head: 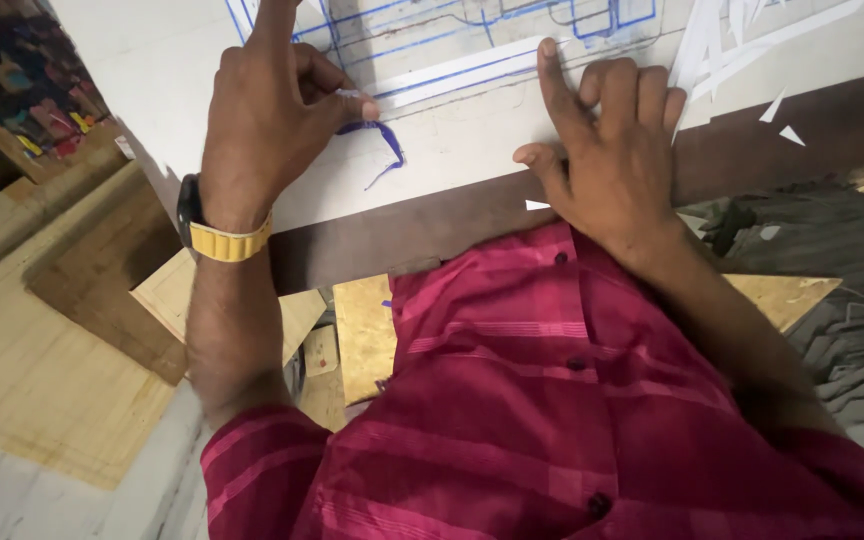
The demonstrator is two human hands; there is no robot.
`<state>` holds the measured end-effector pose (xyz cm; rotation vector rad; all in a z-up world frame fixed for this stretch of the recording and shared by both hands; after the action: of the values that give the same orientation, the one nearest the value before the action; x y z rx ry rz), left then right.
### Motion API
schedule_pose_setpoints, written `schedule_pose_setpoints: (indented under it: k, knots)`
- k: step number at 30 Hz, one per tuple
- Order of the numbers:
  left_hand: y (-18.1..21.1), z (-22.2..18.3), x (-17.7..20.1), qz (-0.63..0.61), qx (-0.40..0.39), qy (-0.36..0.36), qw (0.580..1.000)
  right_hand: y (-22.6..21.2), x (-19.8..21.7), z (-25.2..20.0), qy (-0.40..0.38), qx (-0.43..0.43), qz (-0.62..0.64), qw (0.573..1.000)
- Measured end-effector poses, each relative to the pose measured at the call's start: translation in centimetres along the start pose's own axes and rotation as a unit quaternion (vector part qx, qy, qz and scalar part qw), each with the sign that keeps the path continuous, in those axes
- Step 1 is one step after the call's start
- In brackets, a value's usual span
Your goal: Applying glue to thin paper strips and attaching them to a layout pattern on a workspace.
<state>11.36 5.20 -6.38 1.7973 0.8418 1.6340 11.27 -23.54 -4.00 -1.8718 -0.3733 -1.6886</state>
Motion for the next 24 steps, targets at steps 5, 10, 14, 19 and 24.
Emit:
schedule_pose_setpoints:
  k: [5, 10, 14, 19, 24]
  knots:
    - [0.3, 0.0, 0.1, -0.018, -0.001, 0.009, 1.0, 0.0, -0.1, -0.1, 0.001, 0.0, 0.005, 1.0]
    - [0.7, 0.1, 0.2, -0.017, 0.003, 0.023, 1.0, 0.5, -0.7, -0.3, -0.007, -0.005, 0.009, 1.0]
    - [-0.1, 0.0, 1.1, -0.025, 0.012, 0.039, 0.999, 0.9, -1.6, -0.7, -0.008, -0.002, 0.005, 1.0]
    - [-0.5, -0.5, 2.0, -0.057, 0.013, 0.075, 0.996, 0.7, -1.4, -0.7, -0.02, -0.006, 0.016, 1.0]
    - [0.2, -0.2, 0.5, -0.038, 0.044, 0.076, 0.995, 0.7, -1.1, -0.8, -0.006, 0.002, 0.011, 1.0]
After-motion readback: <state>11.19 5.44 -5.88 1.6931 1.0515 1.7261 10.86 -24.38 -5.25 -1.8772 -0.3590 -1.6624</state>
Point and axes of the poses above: each hand's wrist, its own z-axis towards the middle knuckle, its own x-axis out of the back of the hand, y = z × x, the point moved 7 cm from there along z, towards the middle knuckle, and after that the axes turned 13 degrees about y, right-handed, at the moved point
